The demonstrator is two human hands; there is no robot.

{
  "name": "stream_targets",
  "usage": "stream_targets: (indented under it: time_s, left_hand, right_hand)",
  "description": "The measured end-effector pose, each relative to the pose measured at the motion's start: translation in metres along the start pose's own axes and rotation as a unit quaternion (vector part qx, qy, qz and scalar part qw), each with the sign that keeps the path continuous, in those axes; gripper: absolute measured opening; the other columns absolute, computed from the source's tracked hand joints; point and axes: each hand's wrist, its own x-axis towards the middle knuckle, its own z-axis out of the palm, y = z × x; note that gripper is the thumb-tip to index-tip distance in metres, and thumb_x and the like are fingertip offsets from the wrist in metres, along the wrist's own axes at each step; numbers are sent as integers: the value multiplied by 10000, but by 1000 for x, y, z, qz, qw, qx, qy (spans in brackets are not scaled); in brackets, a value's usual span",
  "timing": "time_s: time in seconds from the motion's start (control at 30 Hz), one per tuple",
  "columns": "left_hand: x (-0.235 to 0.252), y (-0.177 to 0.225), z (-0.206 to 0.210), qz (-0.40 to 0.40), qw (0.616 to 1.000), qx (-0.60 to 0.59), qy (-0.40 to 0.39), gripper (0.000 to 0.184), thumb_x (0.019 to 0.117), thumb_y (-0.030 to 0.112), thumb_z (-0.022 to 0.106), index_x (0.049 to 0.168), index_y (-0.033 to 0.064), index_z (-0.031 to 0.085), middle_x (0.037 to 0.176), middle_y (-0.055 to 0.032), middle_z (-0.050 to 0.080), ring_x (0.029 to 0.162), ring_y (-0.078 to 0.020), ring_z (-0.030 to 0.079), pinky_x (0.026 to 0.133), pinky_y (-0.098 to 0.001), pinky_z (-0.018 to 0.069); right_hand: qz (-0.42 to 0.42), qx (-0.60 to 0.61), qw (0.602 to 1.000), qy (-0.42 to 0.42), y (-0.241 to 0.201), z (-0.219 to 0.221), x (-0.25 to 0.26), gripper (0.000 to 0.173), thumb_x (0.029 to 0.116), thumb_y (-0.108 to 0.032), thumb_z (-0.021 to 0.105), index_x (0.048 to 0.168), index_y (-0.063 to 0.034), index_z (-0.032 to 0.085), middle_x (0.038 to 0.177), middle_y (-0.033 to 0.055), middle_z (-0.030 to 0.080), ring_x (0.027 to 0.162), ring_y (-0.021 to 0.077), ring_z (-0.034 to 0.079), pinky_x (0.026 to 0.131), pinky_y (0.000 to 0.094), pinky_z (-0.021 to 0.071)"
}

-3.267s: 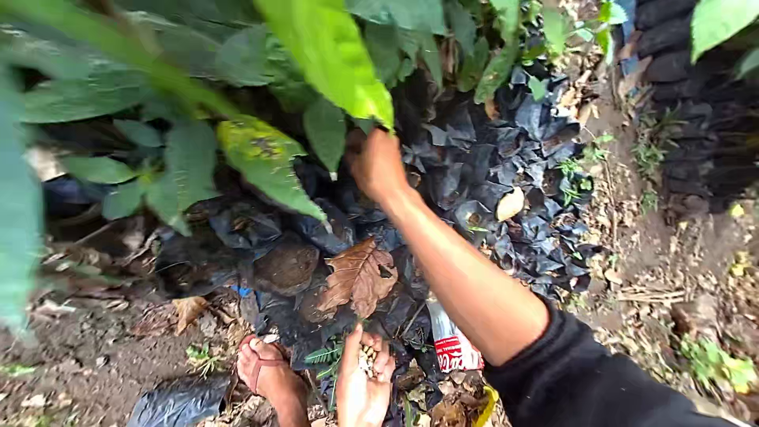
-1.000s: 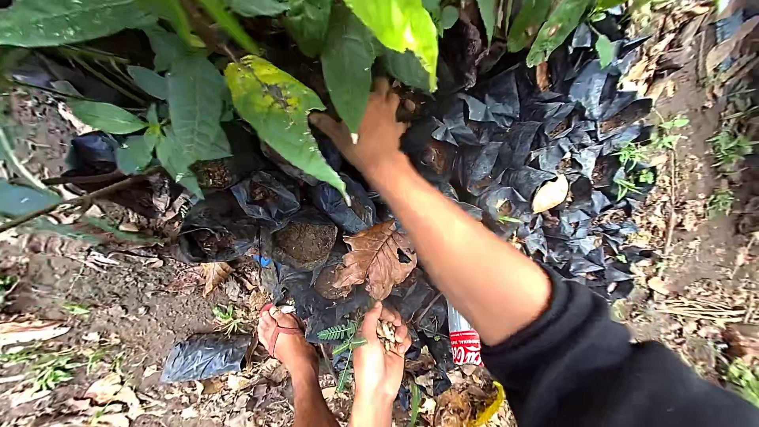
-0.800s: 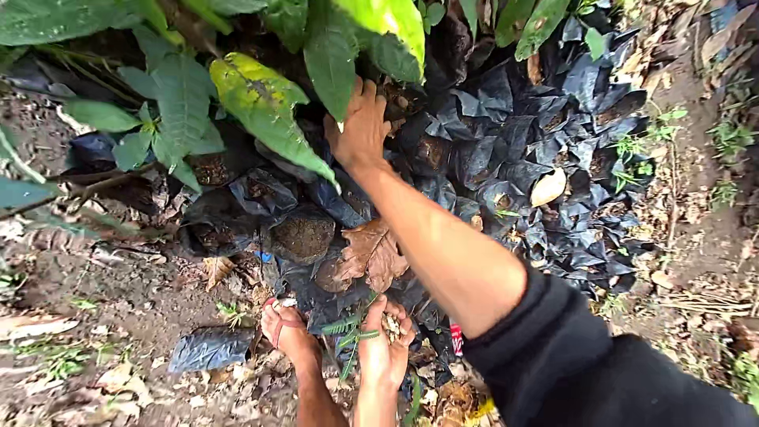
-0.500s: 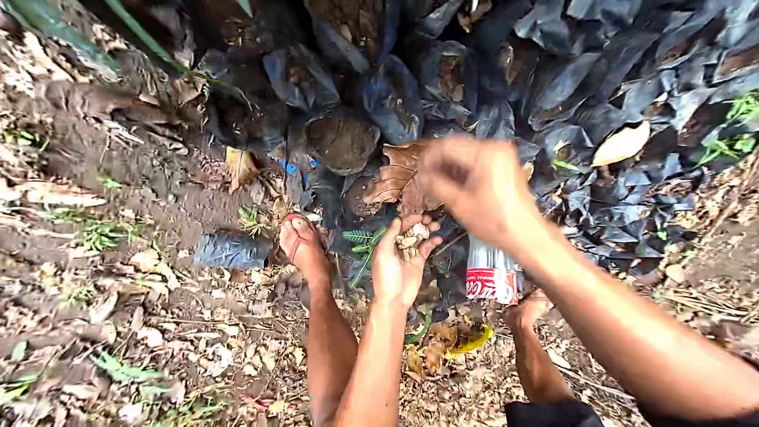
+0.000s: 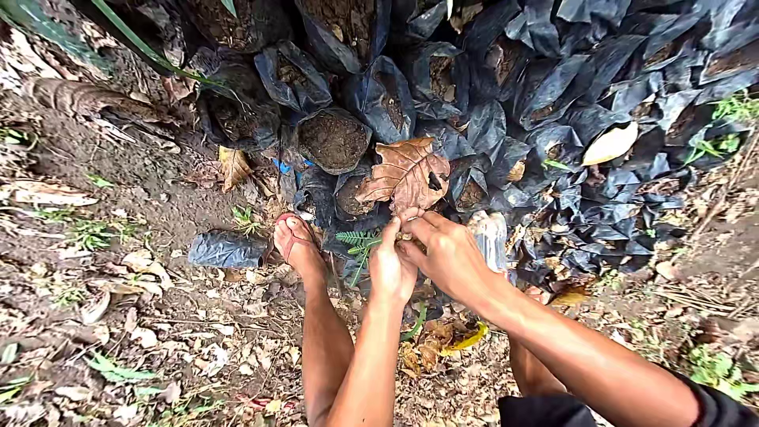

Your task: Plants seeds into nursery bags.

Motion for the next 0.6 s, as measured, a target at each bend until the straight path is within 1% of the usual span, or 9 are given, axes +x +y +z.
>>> stream_targets:
  time_s: [0.1, 0.17, 0.2, 0.27, 0.33, 0.43, 0.47, 0.53, 0.6]
  left_hand:
    - [0, 1, 2, -6, 999, -22, 22, 404, 1117, 240, 344, 1173, 21, 678, 1014, -112, 706, 897, -171, 698, 827, -329, 590]
    - [1, 4, 2, -10, 999, -30, 31, 395, 1115, 240, 342, 1148, 16, 665, 975, -117, 697, 848, -181, 692, 788, -335, 592]
    - [2, 5, 2, -10, 999, -31, 28, 412, 1116, 238, 322, 1136, -3, 656, 950, -131, 688, 824, -196, 684, 769, -348, 591]
    - [2, 7, -1, -14, 999, -30, 13, 434, 1118, 230, 280, 1150, -39, 619, 1008, -178, 693, 910, -266, 699, 856, -425, 594]
    - [2, 9, -2, -18, 999, -28, 7, 454, 1116, 233, 265, 1178, -51, 613, 1044, -194, 699, 948, -294, 709, 875, -444, 594]
    - [3, 9, -2, -24, 999, -24, 1, 469, 1113, 257, 270, 1159, -26, 641, 1030, -175, 714, 939, -279, 720, 865, -428, 605]
    - [3, 8, -3, -27, 999, -30, 2, 468, 1111, 259, 279, 1148, -24, 649, 1025, -175, 717, 935, -280, 722, 862, -428, 607]
    - [3, 6, -3, -35, 998, -44, 11, 469, 1112, 261, 284, 1133, -26, 654, 1019, -178, 717, 926, -283, 724, 853, -431, 610]
    - [3, 6, -2, -43, 997, -54, 27, 472, 1120, 258, 281, 1125, -34, 652, 1006, -184, 721, 918, -288, 734, 843, -429, 620]
  right_hand:
    - [10, 52, 999, -11, 1, -10, 5, 146, 962, -199, 657, 974, -77, 735, 852, 54, 700, 732, 165, 688, 675, 358, 601]
    - [61, 181, 981, -41, 3, -28, 11, 135, 979, -176, 659, 1033, -84, 741, 854, 2, 734, 723, 74, 697, 696, 271, 613]
    - [96, 271, 956, -53, 5, -39, 16, 119, 987, -144, 672, 1055, -70, 736, 849, 7, 753, 709, 72, 714, 692, 257, 625]
    - [146, 412, 899, -45, 16, -62, 32, 122, 990, -64, 663, 1086, -20, 725, 873, 84, 769, 718, 159, 736, 713, 316, 644]
    - [151, 438, 886, 24, 31, -83, 56, 130, 990, -42, 655, 1096, -12, 725, 909, 118, 767, 728, 199, 738, 712, 346, 647]
    - [137, 297, 930, 170, 59, -117, 118, 135, 995, -135, 680, 1094, -59, 730, 935, 60, 749, 736, 148, 712, 700, 335, 629]
    - [144, 222, 943, 202, 67, -129, 142, 167, 994, -179, 679, 1098, -60, 734, 947, 64, 747, 766, 159, 722, 731, 371, 634]
    - [154, 90, 953, 244, 78, -148, 183, 215, 988, -228, 668, 1079, -45, 733, 943, 110, 743, 824, 229, 723, 799, 480, 598]
    - [136, -1, 949, 283, 82, -151, 215, 197, 957, -197, 678, 1016, -16, 731, 935, 160, 740, 890, 309, 722, 847, 542, 559]
